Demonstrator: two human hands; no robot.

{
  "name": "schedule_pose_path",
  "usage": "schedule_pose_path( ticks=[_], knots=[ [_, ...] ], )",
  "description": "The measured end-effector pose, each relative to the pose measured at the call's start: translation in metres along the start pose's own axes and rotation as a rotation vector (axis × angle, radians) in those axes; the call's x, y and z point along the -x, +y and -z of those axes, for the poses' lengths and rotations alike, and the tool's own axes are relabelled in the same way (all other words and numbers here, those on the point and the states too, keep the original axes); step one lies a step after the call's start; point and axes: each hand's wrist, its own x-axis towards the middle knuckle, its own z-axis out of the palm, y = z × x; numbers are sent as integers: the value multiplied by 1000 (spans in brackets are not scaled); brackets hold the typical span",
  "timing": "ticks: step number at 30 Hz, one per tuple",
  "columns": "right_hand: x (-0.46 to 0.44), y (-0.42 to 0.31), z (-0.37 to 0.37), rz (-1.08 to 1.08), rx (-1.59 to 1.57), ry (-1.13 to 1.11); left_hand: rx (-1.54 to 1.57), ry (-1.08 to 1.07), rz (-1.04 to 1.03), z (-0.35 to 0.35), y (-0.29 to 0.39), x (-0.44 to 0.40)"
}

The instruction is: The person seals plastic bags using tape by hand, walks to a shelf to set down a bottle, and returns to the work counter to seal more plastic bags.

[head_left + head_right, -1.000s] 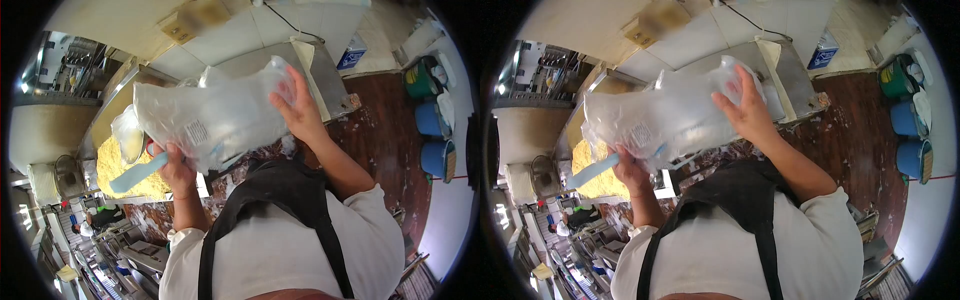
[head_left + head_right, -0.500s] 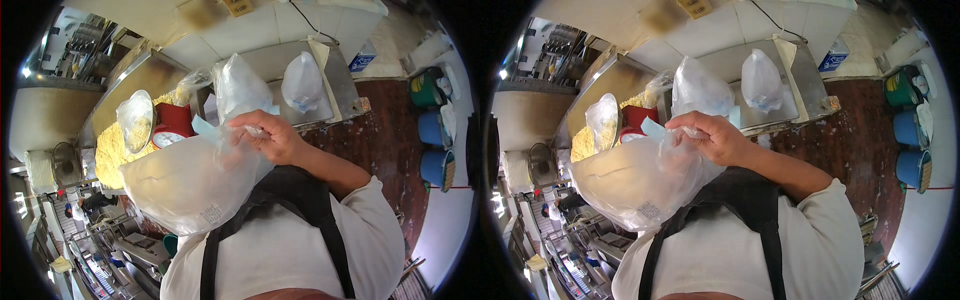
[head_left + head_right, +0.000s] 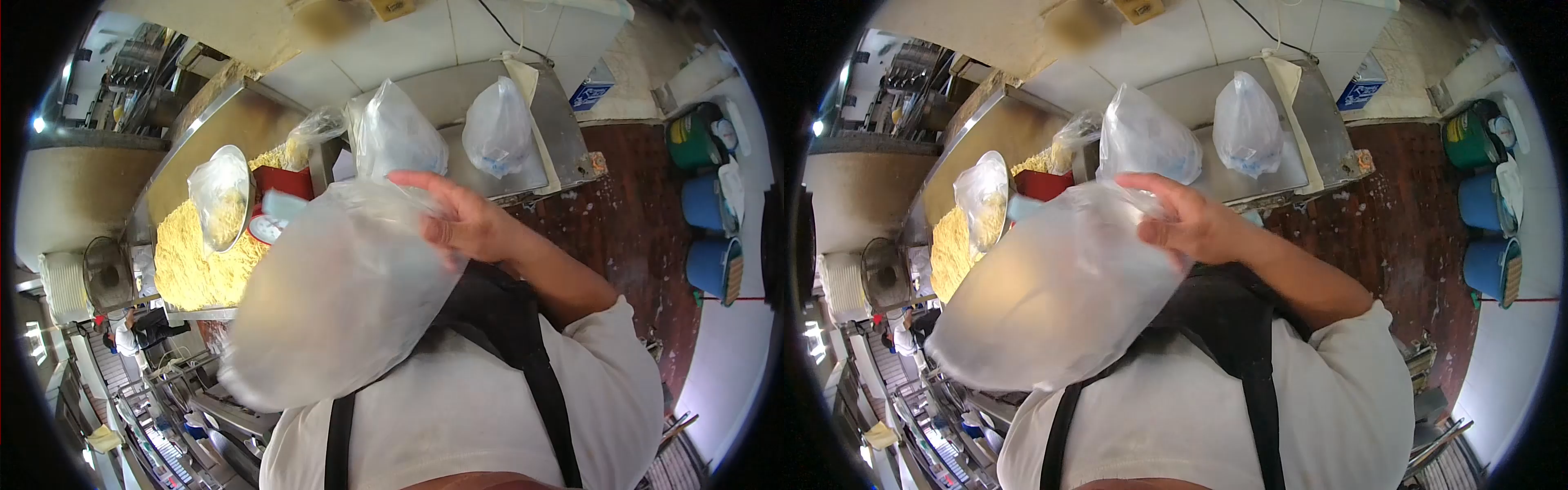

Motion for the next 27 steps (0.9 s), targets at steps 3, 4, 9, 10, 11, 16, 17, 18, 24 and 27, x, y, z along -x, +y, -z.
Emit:
schedule_pose_path(
  ticks=[3,4,9,10,11,16,17,18,24,27],
  knots=[
    [-5,51,39,-69,17,-16,134,-100,-138,-13,8,-13],
    [-8,61,45,-83,-61,-2,194,-156,-194,-24,14,-14],
    [-47,11,33,239,-715,278,293,-80,-171,-73,46,-57],
    [-60,-3,31,322,-686,304,262,-71,-173,-76,46,-77],
    [-70,-2,37,296,-548,331,227,-65,-186,-78,43,-95],
    [-104,49,77,121,47,605,75,-34,-246,-78,6,-145],
    [-103,55,77,89,93,656,57,-27,-260,-76,2,-146],
    [-106,65,81,135,171,676,44,-28,-271,-76,0,-145],
    [-86,37,55,342,463,547,13,-53,-374,-100,24,-106],
    [-77,6,44,347,341,479,10,-108,-436,-112,48,-76]
  ],
)
